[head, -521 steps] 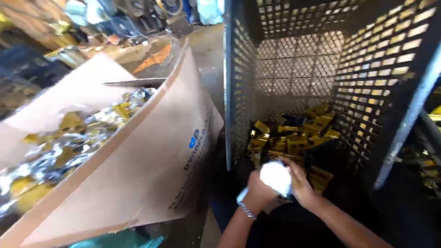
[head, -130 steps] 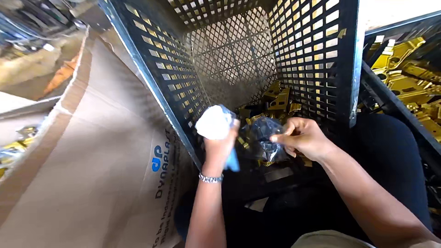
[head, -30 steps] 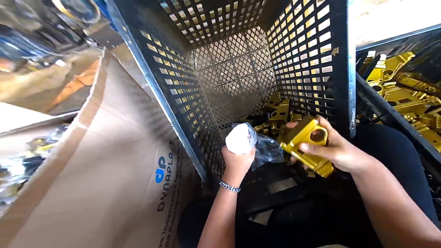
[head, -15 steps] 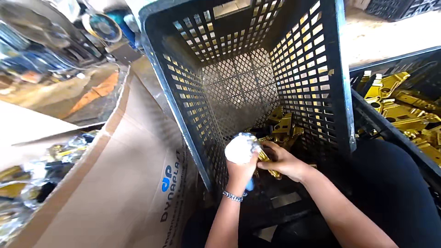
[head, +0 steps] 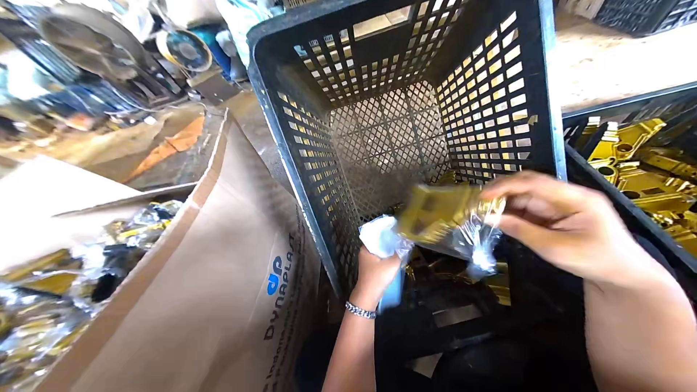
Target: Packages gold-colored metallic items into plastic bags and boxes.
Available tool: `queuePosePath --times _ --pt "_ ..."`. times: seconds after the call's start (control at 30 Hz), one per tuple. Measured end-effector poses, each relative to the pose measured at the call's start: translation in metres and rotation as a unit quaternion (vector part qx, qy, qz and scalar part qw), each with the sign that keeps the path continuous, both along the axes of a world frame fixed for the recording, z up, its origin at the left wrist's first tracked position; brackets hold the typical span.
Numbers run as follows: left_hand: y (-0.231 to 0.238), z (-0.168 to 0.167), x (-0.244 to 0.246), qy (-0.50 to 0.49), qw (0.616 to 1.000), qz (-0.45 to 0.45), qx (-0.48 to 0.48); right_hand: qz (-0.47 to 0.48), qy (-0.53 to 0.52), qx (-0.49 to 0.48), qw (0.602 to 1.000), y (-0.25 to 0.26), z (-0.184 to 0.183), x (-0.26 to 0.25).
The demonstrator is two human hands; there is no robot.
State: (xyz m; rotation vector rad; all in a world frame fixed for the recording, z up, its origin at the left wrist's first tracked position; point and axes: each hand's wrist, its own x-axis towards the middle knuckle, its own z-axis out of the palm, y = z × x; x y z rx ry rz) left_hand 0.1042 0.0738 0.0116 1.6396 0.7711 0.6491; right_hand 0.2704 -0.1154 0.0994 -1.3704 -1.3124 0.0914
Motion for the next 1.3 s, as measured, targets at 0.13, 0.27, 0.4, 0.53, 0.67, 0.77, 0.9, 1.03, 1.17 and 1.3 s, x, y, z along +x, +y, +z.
queuePosePath --times 0.13,0.27,0.4,0.53,0.67,0.77,0.9,1.03,1.17,1.3 --pt "-0.011 -0.009 0.01 -0.037 0.996 -0.01 0.083 -0.012 0.086 -0.165 0.982 0.039 -0.022 -0.016" --pt "-0.021 -0.011 0.012 -0.093 0.989 -0.078 0.085 -0.038 0.13 -0.271 0.953 0.052 -0.072 -0.024" --pt "-0.026 0.016 0.003 -0.063 0.954 -0.169 -0.241 -0.018 0.25 -0.236 0.939 0.039 -0.082 -0.036" --pt "0.006 0.006 0.011 0.007 1.0 0.008 0.0 0.076 0.372 -0.21 0.901 0.022 -0.077 -0.027" --pt "-0.004 0.012 0.008 -0.07 0.991 -0.06 -0.098 0.035 0.393 -0.215 0.894 0.034 -0.076 -0.03" --pt "-0.024 0.011 0.012 -0.094 0.964 -0.17 -0.18 0.107 0.272 -0.282 0.914 0.046 -0.068 -0.024" --pt "0.02 -0.009 0.009 -0.058 0.989 -0.063 0.117 -0.013 0.29 -0.216 0.932 0.046 -0.094 0.011" --pt "0.025 -0.013 0.01 -0.001 0.983 0.042 0.179 -0.043 0.073 -0.551 0.83 0.048 -0.168 0.013" --pt "0.015 -0.013 0.017 -0.017 0.987 0.026 0.161 -0.033 -0.055 -0.602 0.796 0.047 -0.235 -0.026" --pt "0.013 -0.023 0.017 0.002 0.979 0.028 0.202 -0.049 0.009 -0.526 0.849 0.04 -0.247 -0.022"
